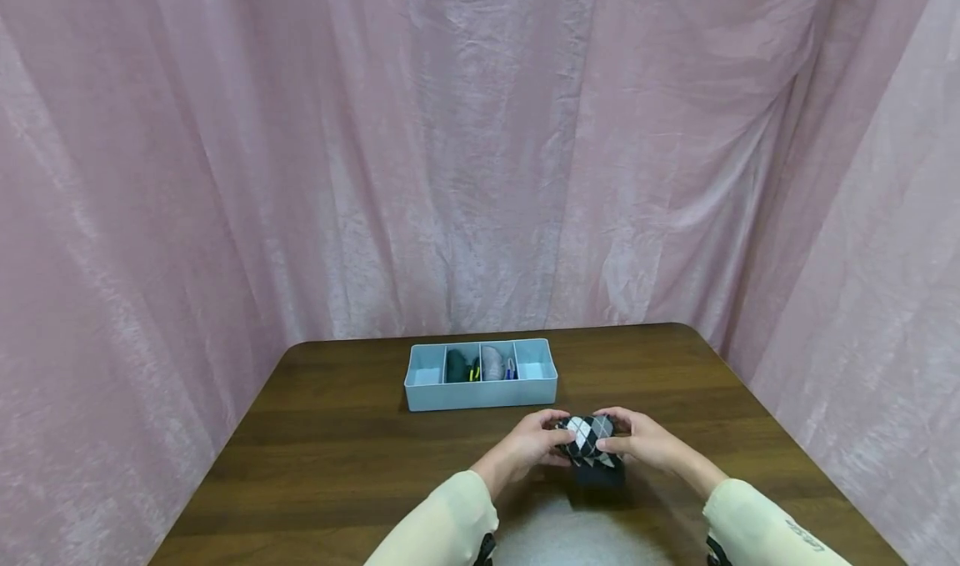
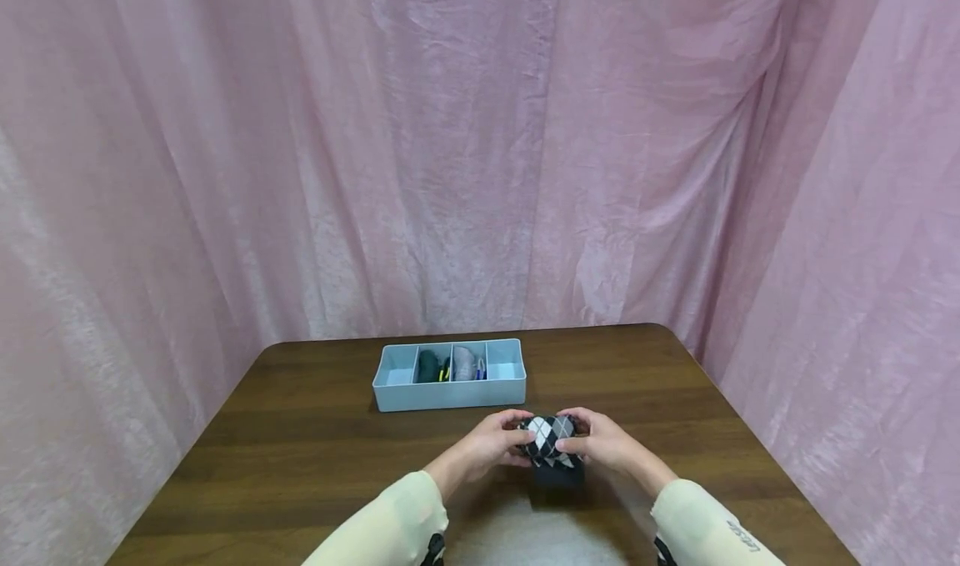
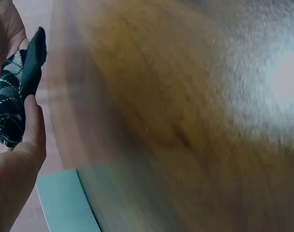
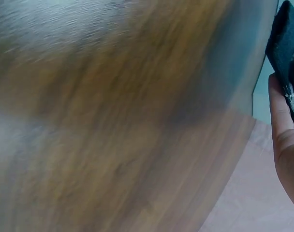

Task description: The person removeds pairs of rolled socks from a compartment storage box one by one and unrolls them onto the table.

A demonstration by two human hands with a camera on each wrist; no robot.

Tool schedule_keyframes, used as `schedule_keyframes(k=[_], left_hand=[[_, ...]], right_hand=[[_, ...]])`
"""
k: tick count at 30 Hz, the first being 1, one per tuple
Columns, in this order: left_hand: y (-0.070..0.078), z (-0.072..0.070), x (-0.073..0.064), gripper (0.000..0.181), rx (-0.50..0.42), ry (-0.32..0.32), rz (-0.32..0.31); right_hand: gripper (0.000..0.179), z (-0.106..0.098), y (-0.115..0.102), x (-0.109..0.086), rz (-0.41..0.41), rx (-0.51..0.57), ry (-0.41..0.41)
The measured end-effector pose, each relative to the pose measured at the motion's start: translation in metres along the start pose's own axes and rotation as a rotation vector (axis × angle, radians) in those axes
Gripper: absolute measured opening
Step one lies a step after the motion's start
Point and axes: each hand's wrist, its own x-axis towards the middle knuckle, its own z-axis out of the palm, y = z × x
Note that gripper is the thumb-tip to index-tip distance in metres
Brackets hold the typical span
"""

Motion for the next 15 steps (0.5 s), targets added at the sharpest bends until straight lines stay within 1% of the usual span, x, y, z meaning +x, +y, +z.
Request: schedule_keyframes(k=[4, 8, 10, 12, 15], left_hand=[[-0.006, 0.008, 0.002, 0.038, 0.003, -0.013, -0.003], [-0.011, 0.013, 0.003, 0.036, 0.022, -0.027, -0.024], [-0.013, 0.014, 0.003, 0.035, 0.043, -0.026, -0.044], [-0.015, 0.014, 0.002, 0.035, 0.083, -0.02, -0.058], [-0.016, 0.014, 0.0, 0.035, 0.146, -0.009, -0.063]], right_hand=[[0.052, -0.003, 0.008, -0.005, 0.014, 0.035, -0.021], [0.053, -0.003, 0.015, -0.01, 0.066, 0.088, -0.041], [0.052, -0.002, 0.018, -0.011, 0.088, 0.088, -0.047], [0.051, 0.0, 0.021, -0.013, 0.098, 0.054, -0.044], [0.049, 0.003, 0.023, -0.012, 0.076, -0.059, -0.028]])
